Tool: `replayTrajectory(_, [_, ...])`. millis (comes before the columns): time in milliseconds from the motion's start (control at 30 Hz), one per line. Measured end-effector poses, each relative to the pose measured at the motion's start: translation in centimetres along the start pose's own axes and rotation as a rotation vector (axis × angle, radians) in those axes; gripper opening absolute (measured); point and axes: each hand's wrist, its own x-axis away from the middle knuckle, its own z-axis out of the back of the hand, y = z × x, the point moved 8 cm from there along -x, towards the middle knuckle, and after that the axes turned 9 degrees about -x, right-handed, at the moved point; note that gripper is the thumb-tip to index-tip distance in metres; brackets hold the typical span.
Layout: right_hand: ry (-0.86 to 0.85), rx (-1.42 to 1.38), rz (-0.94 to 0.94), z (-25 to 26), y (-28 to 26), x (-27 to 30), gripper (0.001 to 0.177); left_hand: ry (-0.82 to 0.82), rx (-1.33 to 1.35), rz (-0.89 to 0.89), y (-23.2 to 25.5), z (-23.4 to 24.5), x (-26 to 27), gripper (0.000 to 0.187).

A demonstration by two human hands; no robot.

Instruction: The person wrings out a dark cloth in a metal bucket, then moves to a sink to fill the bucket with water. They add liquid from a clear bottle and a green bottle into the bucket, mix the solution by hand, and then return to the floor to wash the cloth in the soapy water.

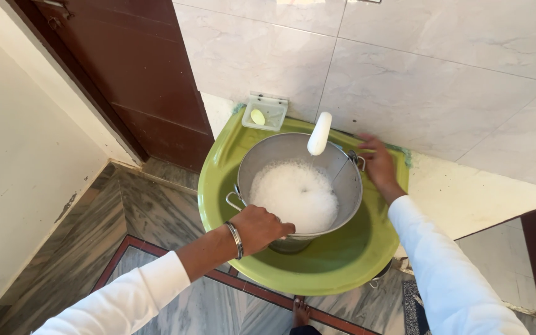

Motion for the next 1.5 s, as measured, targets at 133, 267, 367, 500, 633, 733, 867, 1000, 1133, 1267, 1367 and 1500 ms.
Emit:
replayTrajectory(133, [0.262, 0.177, 0.076, 2.8, -5.9, 0.4, 0.020, -0.012, 0.021, 0.009, -0.1, 0.0, -1.0, 0.027])
replayTrajectory(267, [-0.255, 0.109, -0.246, -3.2, -7.8, 0.5, 0.015, 0.054, 0.028, 0.010, -0.4, 0.5, -1.7, 0.026])
replayTrajectory(367, [-0.706, 0.225, -0.480, -9.7, -6.5, 3.2, 0.024, 0.046, 0.016, 0.031, -0.4, 0.5, -2.3, 0.023])
replayTrajectory(500, [-0.739, -0.034, -0.741, -15.3, -2.6, 4.2, 0.027, 0.079, 0.033, 0.038, -0.3, 0.6, -2.6, 0.021])
replayTrajectory(633, [-0.556, -0.323, -0.736, -18.2, 1.4, 0.9, 0.030, 0.071, 0.075, 0.056, -0.5, 0.2, -2.8, 0.022])
replayTrajectory(733, [-0.429, -0.506, -0.821, -19.6, 3.3, -0.5, 0.050, 0.078, 0.055, 0.056, -0.4, 0.3, -3.1, 0.022])
replayTrajectory(867, [-0.411, -0.522, -0.823, -20.4, 3.3, 0.0, 0.056, 0.072, 0.117, 0.084, -0.6, 1.3, -2.8, 0.023])
replayTrajectory(1000, [-0.527, -0.357, -0.845, -19.6, 2.7, 1.3, 0.048, -0.016, 0.259, 0.143, -1.8, 2.1, -3.1, 0.039])
replayTrajectory(1133, [-0.656, 0.081, -0.557, -15.7, 0.5, 2.3, 0.044, -0.093, 0.527, 0.137, -4.3, 0.9, -6.4, 0.046])
replayTrajectory(1267, [-0.573, 0.449, -0.220, -11.2, -4.7, 2.8, 0.041, -0.139, 0.220, 0.167, -6.4, -1.6, -12.7, 0.036])
replayTrajectory(1367, [-0.429, 0.554, -0.018, -8.2, -9.4, 3.6, 0.038, -0.168, -0.095, 0.134, -6.3, -3.1, -17.6, 0.035])
replayTrajectory(1500, [-0.322, 0.513, -0.021, -5.5, -11.4, 4.3, 0.036, -0.225, -0.311, 0.017, -5.3, -5.5, -23.1, 0.026])
